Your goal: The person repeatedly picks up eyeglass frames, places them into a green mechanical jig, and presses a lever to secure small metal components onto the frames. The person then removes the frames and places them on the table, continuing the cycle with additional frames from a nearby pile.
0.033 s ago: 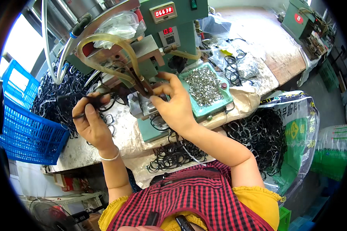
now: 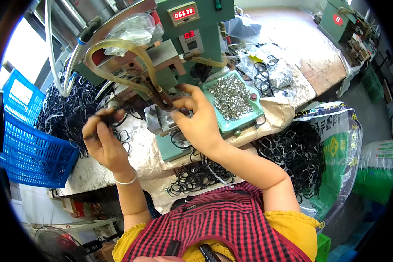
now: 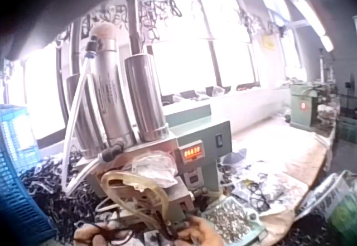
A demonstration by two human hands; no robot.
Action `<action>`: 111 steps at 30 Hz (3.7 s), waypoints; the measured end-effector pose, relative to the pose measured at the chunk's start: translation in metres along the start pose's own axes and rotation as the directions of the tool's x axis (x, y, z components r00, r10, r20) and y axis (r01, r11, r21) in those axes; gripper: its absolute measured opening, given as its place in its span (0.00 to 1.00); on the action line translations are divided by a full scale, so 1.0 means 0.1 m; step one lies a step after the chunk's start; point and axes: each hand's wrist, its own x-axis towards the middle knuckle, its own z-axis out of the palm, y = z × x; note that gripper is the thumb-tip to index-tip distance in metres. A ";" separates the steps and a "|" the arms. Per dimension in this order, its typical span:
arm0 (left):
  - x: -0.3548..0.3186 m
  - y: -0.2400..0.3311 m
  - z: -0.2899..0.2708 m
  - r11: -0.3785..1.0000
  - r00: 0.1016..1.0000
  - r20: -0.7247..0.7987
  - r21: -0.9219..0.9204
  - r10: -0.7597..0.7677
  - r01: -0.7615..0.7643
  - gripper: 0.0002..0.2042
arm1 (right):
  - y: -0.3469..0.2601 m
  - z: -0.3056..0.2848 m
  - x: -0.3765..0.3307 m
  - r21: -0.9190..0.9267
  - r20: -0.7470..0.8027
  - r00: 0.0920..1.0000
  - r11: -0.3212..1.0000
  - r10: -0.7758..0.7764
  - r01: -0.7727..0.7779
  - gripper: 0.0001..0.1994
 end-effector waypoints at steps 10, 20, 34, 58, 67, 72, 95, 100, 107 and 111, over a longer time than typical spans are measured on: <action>-0.45 -0.04 0.24 0.885 0.752 0.639 0.243 0.161 -0.396 0.11 | 0.69 -1.26 0.19 -0.965 0.081 0.943 0.210 -0.323 0.154 0.11; -0.53 -0.03 0.20 0.912 0.797 0.596 0.269 0.096 -0.310 0.12 | 0.85 -1.16 0.47 -0.805 0.512 0.810 0.167 -0.286 0.569 0.10; -1.11 -0.08 -2.23 0.209 0.961 -0.268 0.938 -0.065 0.276 0.06 | 1.14 -1.45 0.29 -0.220 -0.327 0.938 0.975 -0.113 0.040 0.07; -0.62 -0.98 -2.36 0.286 0.524 0.474 0.870 -0.708 -0.401 0.22 | 0.25 -0.38 0.16 -0.360 0.071 0.944 0.874 -0.322 0.325 0.11; -0.78 -1.56 -1.98 0.745 0.721 -0.196 -0.097 -0.665 0.660 0.15 | 0.33 -0.08 0.09 0.025 0.013 0.991 0.991 -0.135 0.135 0.20; -0.60 -0.89 -1.05 0.755 0.734 -0.281 -0.474 -0.618 0.454 0.16 | 0.17 0.07 0.00 0.186 -0.015 1.000 0.983 0.011 -0.008 0.23; -0.51 0.02 0.16 0.853 0.719 0.692 0.333 0.069 -0.402 0.19 | 0.90 -1.19 0.55 -0.849 0.481 0.824 0.074 -0.301 0.523 0.10; -0.98 0.10 -0.22 0.758 0.897 0.437 0.559 0.075 -0.335 0.22 | 0.84 -1.29 0.45 -0.767 0.055 0.845 0.520 -0.531 0.377 0.09; -0.80 -0.10 -1.94 0.273 0.963 -0.269 0.926 -0.006 0.260 0.05 | 1.07 -1.42 0.15 -0.174 -0.464 0.879 0.984 -0.109 0.030 0.11; -0.77 -0.72 -2.60 -0.064 0.941 -0.287 0.958 -0.179 0.279 0.15 | 0.97 -1.05 0.37 -0.303 -0.295 0.938 0.949 -0.181 0.088 0.08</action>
